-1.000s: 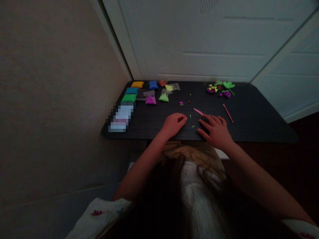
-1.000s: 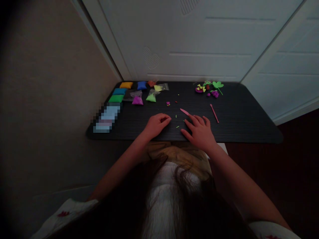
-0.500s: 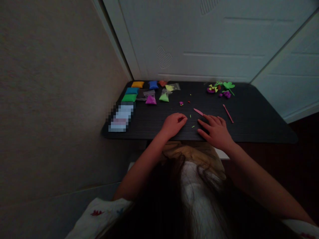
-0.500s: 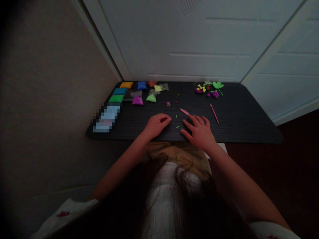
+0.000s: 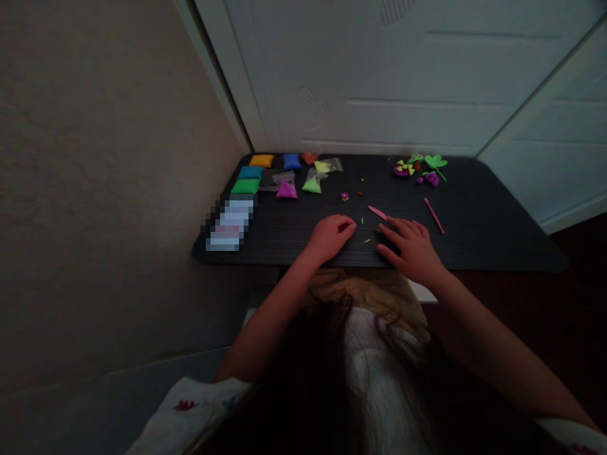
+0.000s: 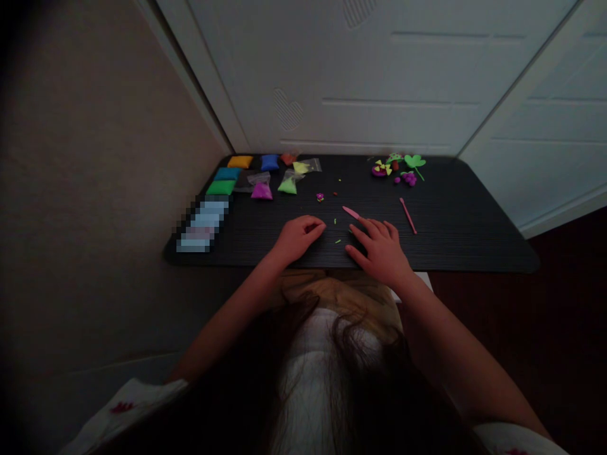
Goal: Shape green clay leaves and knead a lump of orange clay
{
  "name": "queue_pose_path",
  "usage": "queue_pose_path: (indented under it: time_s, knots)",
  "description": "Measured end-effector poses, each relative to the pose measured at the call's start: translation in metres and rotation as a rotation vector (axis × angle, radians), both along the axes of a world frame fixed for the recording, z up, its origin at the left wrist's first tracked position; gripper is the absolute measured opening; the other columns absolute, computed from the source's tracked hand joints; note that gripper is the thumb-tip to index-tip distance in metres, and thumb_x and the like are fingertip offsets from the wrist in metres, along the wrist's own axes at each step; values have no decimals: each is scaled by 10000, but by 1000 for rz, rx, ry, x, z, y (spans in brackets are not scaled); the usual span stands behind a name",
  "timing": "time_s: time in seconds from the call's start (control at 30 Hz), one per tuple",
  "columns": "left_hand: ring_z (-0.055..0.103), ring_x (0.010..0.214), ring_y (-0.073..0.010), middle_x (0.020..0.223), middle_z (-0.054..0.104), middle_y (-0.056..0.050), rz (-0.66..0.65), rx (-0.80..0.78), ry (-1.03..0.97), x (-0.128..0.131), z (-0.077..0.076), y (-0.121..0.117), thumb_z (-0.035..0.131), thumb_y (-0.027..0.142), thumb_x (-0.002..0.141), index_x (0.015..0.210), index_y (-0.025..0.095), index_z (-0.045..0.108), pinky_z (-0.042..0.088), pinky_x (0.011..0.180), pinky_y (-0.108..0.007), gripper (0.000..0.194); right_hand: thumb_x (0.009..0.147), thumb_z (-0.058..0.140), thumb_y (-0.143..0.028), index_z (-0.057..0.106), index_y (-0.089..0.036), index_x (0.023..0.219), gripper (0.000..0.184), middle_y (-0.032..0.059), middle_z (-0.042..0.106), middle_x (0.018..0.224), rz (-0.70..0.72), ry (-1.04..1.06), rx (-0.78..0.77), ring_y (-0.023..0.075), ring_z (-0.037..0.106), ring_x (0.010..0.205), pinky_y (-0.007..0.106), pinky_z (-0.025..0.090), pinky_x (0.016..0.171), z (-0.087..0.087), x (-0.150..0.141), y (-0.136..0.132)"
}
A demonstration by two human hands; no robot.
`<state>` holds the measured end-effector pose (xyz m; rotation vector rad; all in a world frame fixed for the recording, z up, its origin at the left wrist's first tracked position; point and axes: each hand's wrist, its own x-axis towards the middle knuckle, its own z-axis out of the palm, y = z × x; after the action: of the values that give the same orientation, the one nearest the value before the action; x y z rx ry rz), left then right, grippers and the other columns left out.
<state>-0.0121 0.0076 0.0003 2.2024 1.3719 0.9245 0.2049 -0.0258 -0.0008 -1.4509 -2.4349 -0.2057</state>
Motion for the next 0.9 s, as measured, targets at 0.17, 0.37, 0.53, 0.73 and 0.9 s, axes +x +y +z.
queue_pose_path:
  time_s: [0.17,0.37,0.53,0.73,0.9]
  knots:
    - [556,744,-132,820,641,-21,0,-5,1,0,0,0,429,306,838,821,172,631,411,664,-241,243,884,366,-369,522,-184,1180,382,62,496,1282,-34,75,17,218,400,1181,421,246,1004,-5,3,3]
    - [556,748,-132,819,641,-20,2,-2,-6,0,-1,0,428,308,840,822,173,629,411,673,-242,243,868,400,-357,576,-201,1111,338,54,527,1242,-34,80,27,230,424,1154,435,251,994,-5,3,3]
    - [556,754,-135,817,639,-22,0,-4,3,0,-1,0,424,314,842,822,175,628,411,668,-242,248,862,412,-367,588,-216,1098,331,51,538,1226,-18,63,16,233,416,1161,439,242,996,-4,3,2]
    - [558,753,-134,818,638,-22,-3,3,-6,0,0,0,409,321,848,819,175,625,416,677,-245,263,862,403,-370,588,-226,1096,332,56,528,1232,-9,68,14,230,412,1163,433,235,996,-5,3,2]
    - [563,775,-139,838,644,-27,7,-13,2,0,1,-1,419,317,844,832,174,630,422,689,-246,255,866,381,-393,554,-225,1154,375,72,510,1256,-12,57,10,248,400,1174,449,234,986,-3,1,2]
